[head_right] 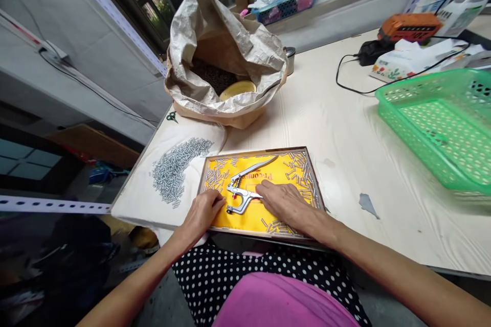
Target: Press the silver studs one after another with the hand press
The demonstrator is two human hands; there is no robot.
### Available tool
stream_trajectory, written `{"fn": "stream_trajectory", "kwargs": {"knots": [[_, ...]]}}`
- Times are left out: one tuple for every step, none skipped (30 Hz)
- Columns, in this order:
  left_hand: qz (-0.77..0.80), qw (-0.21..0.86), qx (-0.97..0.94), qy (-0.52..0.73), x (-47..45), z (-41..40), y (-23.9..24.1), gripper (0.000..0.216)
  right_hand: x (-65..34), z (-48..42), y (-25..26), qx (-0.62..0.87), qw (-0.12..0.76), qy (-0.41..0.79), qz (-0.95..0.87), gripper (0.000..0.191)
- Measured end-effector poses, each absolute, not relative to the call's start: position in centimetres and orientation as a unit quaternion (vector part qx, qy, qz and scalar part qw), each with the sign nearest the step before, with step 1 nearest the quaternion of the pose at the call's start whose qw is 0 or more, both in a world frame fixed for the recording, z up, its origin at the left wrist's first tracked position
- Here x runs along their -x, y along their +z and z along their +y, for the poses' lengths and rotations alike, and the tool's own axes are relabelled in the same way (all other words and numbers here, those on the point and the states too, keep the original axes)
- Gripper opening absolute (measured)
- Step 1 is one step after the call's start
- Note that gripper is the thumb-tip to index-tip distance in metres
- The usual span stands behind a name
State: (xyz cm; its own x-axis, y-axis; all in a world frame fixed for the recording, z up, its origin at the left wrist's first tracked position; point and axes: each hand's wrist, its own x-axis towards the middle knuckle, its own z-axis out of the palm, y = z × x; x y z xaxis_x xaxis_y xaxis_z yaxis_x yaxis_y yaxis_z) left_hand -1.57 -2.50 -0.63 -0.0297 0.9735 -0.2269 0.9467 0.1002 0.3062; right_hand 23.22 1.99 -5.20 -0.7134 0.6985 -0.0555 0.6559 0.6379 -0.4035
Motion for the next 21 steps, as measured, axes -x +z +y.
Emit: {"fn": "stream_trajectory", "kwargs": {"knots": [[0.713,0.183,-0.676,0.027,1.5,-2.6,-0.7,0.009,-23.2,2.0,-5.3,0.372,0.059,0.2,-0.904,0.016],[0.708,0.179,-0.683,0.025,1.5,-2.6,-0.7,0.008,-23.2,2.0,-5.3,0.37,0.064,0.199,-0.905,0.016],[0.7,0.176,-0.692,0.027,1.5,-2.6,-0.8,0.009,-23.2,2.1,-5.4,0.369,0.066,0.198,-0.906,0.016],[0.69,0.177,-0.701,0.031,1.6,-2.5,-0.9,0.013,-23.2,2.1,-5.4,0.372,0.065,0.196,-0.905,0.016],[0.682,0.182,-0.708,0.039,1.6,-2.4,-1.0,0.016,-23.2,2.1,-5.4,0.375,0.06,0.194,-0.905,0.017],[0.677,0.189,-0.71,0.05,1.8,-2.4,-1.1,0.019,-23.2,2.1,-5.4,0.378,0.053,0.192,-0.904,0.016],[0.677,0.202,-0.704,0.07,1.9,-2.3,-1.2,0.019,-23.2,2.1,-5.4,0.377,0.049,0.191,-0.905,0.016],[0.684,0.225,-0.687,0.096,2.0,-2.2,-1.3,0.018,-23.1,2.1,-5.4,0.372,0.048,0.19,-0.907,0.016],[0.697,0.259,-0.656,0.129,2.1,-2.2,-1.3,0.016,-23.2,2.0,-5.4,0.363,0.051,0.189,-0.911,0.016],[0.712,0.304,-0.61,0.166,2.1,-2.2,-1.3,0.012,-23.2,1.9,-5.5,0.353,0.059,0.186,-0.915,0.016],[0.723,0.355,-0.556,0.202,2.1,-2.2,-1.2,0.011,-23.2,1.7,-5.5,0.344,0.07,0.181,-0.919,0.016],[0.727,0.404,-0.502,0.237,2.0,-2.3,-1.2,0.015,-23.3,1.6,-5.6,0.337,0.081,0.173,-0.922,0.016],[0.725,0.443,-0.455,0.265,1.9,-2.5,-1.1,0.021,-23.3,1.4,-5.7,0.331,0.091,0.164,-0.925,0.017],[0.72,0.471,-0.421,0.288,1.7,-2.7,-1.1,0.028,-23.4,1.2,-5.7,0.324,0.1,0.154,-0.928,0.018],[0.714,0.484,-0.402,0.307,1.4,-2.9,-1.1,0.033,-23.4,1.0,-5.7,0.318,0.107,0.144,-0.931,0.018],[0.711,0.489,-0.392,0.319,1.1,-3.1,-1.2,0.037,-23.5,0.9,-5.7,0.312,0.111,0.134,-0.934,0.019],[0.712,0.488,-0.385,0.327,0.9,-3.3,-1.3,0.039,-23.5,0.8,-5.6,0.306,0.113,0.125,-0.937,0.019],[0.716,0.484,-0.38,0.33,0.6,-3.5,-1.4,0.04,-23.5,0.7,-5.5,0.304,0.113,0.116,-0.939,0.019],[0.72,0.481,-0.376,0.331,0.4,-3.6,-1.5,0.04,-23.5,0.7,-5.5,0.303,0.111,0.109,-0.94,0.019],[0.723,0.479,-0.373,0.329,0.2,-3.6,-1.7,0.039,-23.5,0.7,-5.4,0.303,0.107,0.103,-0.941,0.02],[0.726,0.478,-0.371,0.327,0.1,-3.7,-1.8,0.038,-23.5,0.7,-5.3,0.302,0.102,0.099,-0.943,0.02]]}}
